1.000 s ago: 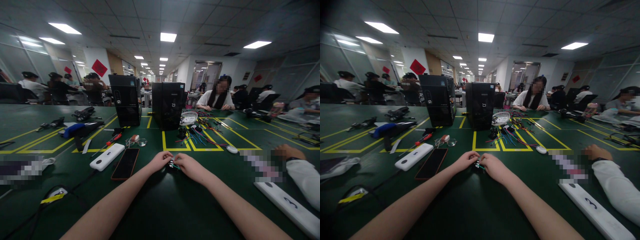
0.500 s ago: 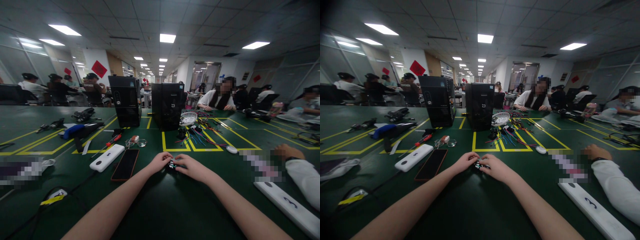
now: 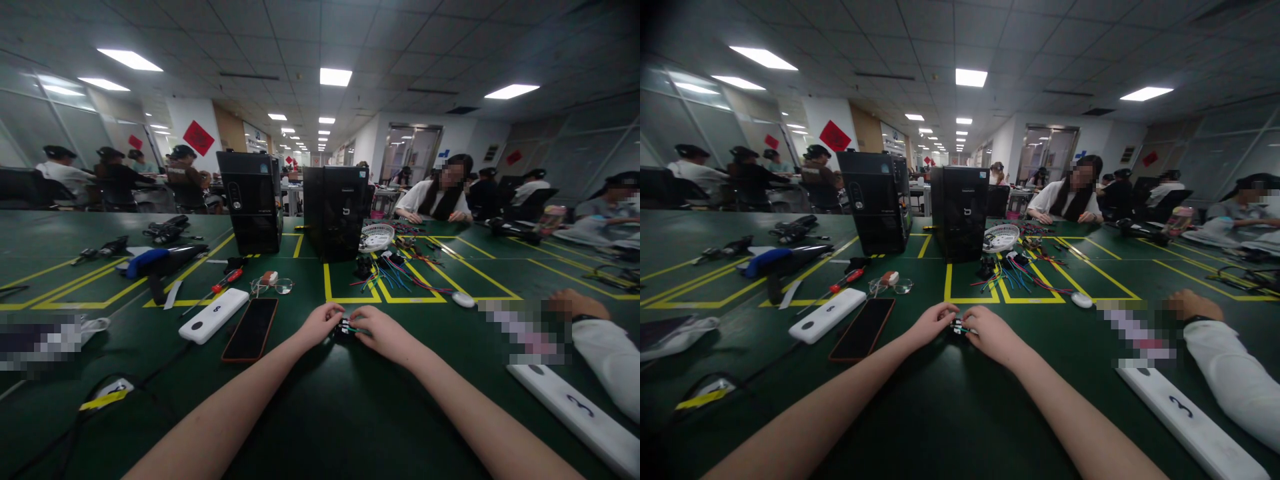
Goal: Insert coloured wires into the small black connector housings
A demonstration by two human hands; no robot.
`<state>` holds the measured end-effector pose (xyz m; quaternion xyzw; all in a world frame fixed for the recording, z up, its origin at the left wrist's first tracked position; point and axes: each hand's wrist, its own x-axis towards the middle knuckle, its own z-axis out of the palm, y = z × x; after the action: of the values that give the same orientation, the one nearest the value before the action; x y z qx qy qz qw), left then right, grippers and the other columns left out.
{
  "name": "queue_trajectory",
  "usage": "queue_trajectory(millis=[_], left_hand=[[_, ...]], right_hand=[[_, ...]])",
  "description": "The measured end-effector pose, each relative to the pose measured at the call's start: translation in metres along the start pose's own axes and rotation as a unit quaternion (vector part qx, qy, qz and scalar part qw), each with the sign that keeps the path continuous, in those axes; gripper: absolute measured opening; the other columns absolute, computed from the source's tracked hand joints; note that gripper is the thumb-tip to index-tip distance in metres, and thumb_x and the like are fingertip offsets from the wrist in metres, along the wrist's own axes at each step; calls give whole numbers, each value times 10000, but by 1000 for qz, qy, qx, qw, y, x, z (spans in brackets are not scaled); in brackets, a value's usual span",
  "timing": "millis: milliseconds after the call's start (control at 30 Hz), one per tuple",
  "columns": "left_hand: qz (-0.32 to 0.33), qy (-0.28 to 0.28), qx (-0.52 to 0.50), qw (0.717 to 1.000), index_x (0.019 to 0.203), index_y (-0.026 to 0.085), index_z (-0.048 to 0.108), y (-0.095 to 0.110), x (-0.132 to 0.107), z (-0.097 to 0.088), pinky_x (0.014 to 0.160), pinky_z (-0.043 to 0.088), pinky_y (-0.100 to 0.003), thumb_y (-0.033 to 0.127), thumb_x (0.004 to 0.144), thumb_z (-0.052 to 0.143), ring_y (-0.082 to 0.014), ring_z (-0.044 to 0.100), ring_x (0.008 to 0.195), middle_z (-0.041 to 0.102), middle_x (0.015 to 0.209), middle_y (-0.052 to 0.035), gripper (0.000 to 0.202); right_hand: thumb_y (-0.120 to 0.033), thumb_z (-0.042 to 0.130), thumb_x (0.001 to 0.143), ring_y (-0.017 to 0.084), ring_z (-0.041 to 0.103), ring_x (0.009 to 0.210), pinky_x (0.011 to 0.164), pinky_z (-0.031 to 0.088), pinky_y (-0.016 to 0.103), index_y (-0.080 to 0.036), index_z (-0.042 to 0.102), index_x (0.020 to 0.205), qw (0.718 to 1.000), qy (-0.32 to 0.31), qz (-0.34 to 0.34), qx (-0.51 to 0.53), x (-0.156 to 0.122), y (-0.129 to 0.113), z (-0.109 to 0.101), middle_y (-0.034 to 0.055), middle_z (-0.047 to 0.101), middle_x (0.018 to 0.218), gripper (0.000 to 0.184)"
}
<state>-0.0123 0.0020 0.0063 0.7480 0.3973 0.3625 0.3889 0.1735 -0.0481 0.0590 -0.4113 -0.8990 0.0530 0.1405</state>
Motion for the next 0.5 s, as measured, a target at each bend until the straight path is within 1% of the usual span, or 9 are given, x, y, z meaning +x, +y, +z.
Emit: queue_trajectory(millis=[133,300,433,500], left_hand=[[-6,10,-8,1000,929,119,598,0,1,0,538,329,-204,212,781,508,-101,427,554,440,588,47,196],[-18,18,-23,999,937,107,593,-2,4,-1,513,313,-195,175,760,519,-91,400,524,407,553,62,204],[-13,17,-35,999,942,116,592,-2,4,-2,524,328,-195,184,763,523,-91,416,535,434,570,56,204],[-11,14,-40,999,942,116,593,-2,4,-2,524,329,-195,205,766,535,-91,416,534,438,570,55,206]], right_hand=[[-159,533,790,201,514,1021,913,403,342,-193,658,1024,1000,-1,-6,-5,2,-2,3,86,592,1050,268],[-152,508,812,190,525,997,893,424,344,-198,652,1014,999,47,-8,-9,3,1,11,78,596,1031,252],[-151,506,813,192,498,1057,918,417,362,-200,601,1100,995,86,-42,-11,3,-8,15,84,567,1104,306],[-151,501,816,201,472,1101,939,402,377,-201,616,1066,993,92,-65,-20,3,-15,17,90,550,1141,280]])
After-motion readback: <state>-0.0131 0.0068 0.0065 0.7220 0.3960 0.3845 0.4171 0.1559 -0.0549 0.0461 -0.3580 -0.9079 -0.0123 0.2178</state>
